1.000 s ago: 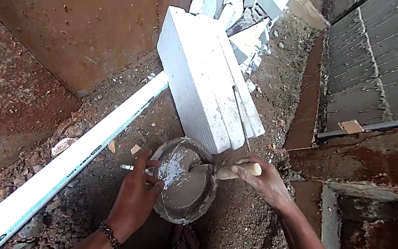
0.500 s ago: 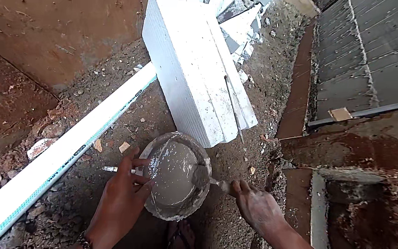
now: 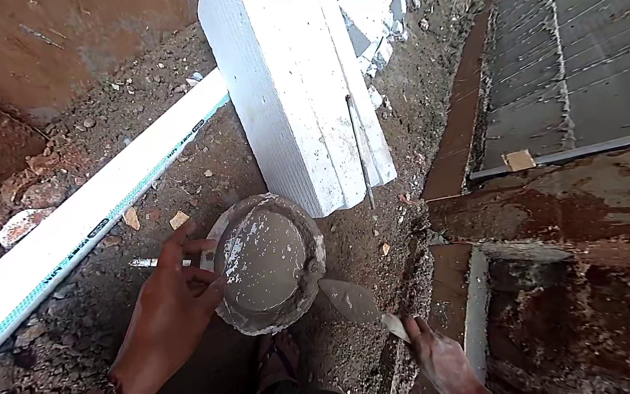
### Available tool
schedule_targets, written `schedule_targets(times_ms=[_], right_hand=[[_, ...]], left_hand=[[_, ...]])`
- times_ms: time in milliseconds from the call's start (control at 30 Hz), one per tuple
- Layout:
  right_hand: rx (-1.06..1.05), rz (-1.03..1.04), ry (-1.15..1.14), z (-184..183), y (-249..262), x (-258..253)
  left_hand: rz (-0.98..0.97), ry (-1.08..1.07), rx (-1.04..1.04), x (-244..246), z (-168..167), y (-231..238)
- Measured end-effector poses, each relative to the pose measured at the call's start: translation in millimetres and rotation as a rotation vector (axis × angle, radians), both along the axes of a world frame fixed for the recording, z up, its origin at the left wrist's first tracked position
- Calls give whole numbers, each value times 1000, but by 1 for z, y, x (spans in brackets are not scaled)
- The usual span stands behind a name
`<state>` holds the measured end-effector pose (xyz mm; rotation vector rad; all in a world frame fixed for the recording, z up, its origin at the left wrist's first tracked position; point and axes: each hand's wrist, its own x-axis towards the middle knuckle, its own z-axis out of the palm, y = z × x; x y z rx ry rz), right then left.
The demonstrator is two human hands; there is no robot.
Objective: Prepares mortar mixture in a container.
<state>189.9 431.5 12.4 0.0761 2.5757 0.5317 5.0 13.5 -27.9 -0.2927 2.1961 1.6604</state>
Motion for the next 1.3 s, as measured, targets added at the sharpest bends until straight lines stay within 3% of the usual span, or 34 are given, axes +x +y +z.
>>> schedule_targets(times_ms=[67, 167, 300, 367, 433, 533, 733, 833, 933, 1000, 1067, 1200, 1300], right_hand=[[-3, 8, 14, 18, 24, 9], [-246, 35, 106, 28, 32, 3], [-720, -162, 97, 11, -22, -47], [-803, -231, -12, 8, -49, -85], [-781, -296, -204, 3, -62, -116], [-577, -400, -545, -3, -59, -145], [-263, -483, -792, 42, -7, -125], [-85, -468, -760, 77, 36, -96], [-243, -243, -311, 99, 54, -60], [-435, -54, 3, 74, 42, -52], [-595, -6, 124, 27, 13, -63], [-606, 6, -16, -55, -42, -103], [-479, 24, -175, -67, -26, -97]], left_hand=[[3, -14, 8, -2, 1, 0], [-2, -12, 11, -2, 0, 0], [-22, -28, -7, -1, 1, 1], [-20, -49, 4, -3, 6, 0], [-23, -54, -1, -3, 8, -1], [-24, -66, -17, -2, 11, -1], [74, -160, -81, -1, 30, 14], [104, -222, -114, -4, 44, 24], [109, -257, -139, -3, 55, 28], [129, -255, -174, 4, 62, 28], [176, -250, -223, 13, 74, 27], [338, -222, -288, 36, 111, 30], [371, -328, -344, 60, 156, 20]])
